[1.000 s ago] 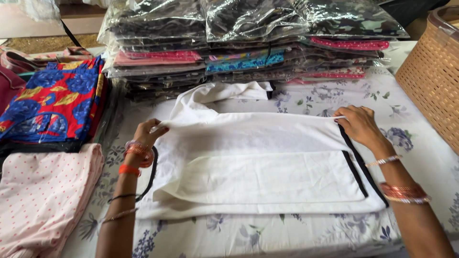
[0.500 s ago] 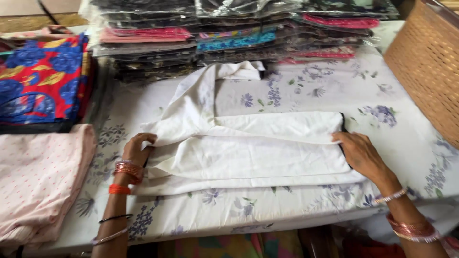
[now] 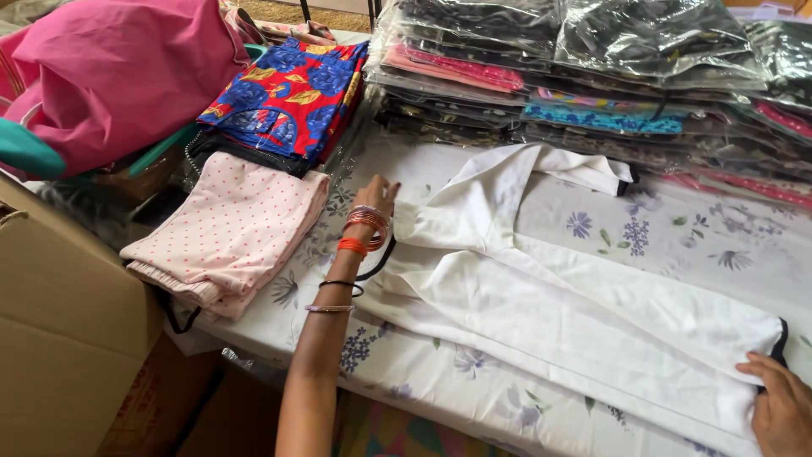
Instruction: Folding various clothing items including white tank tops and red shirts at a garment factory station.
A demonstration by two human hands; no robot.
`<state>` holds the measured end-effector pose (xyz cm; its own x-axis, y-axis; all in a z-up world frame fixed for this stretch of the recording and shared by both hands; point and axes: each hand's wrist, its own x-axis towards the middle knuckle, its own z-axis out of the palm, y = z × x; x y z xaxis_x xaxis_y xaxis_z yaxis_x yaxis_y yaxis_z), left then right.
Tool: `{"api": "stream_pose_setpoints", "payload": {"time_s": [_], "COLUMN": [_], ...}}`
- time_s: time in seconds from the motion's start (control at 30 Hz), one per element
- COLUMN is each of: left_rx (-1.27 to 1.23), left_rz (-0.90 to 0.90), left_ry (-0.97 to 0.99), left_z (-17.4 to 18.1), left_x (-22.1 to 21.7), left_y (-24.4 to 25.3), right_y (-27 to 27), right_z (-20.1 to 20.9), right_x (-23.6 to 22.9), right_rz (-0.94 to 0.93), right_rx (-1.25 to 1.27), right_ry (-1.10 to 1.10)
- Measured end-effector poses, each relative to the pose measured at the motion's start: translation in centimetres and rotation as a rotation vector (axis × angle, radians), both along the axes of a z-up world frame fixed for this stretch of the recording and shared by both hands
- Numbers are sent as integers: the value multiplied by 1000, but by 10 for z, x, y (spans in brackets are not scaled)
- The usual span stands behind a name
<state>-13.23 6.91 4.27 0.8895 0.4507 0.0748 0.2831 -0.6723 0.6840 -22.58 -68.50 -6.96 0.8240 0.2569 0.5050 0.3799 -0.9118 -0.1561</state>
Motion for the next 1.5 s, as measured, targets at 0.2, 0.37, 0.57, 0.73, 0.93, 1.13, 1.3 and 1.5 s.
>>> {"api": "stream_pose_setpoints", "payload": {"time_s": [0.2, 0.37, 0.57, 0.73, 0.93, 1.13, 1.3, 1.5], "left_rx": [-170, -308, 113, 503, 342, 41, 168, -31], "left_rz": [-132, -63, -99, -169, -472, -522, -537, -377], "left_ry": [-45, -218, -298, -519, -336, -358, -294, -310], "left_z": [-29, -64, -43, -20, -32, -56, -50, -13], "left_x": [27, 37, 13, -3, -6, 8, 4, -4], "left_y": [5, 22, -15, -31, -49, -28, -26, -44], "right_y": [-9, 70, 82, 101, 175, 204, 103, 72], "right_z": [-6, 81, 101, 132, 151, 126, 94, 112], "right_x": [2, -41, -52, -41, 14, 47, 78, 114], "right_rz": [-52, -64, -22, -172, -66, 173, -343, -596], "right_rx": [-88, -27, 82, -39, -75, -143, -182, -435], "right_ry": [49, 77, 66, 257, 118, 479, 584, 444]}}
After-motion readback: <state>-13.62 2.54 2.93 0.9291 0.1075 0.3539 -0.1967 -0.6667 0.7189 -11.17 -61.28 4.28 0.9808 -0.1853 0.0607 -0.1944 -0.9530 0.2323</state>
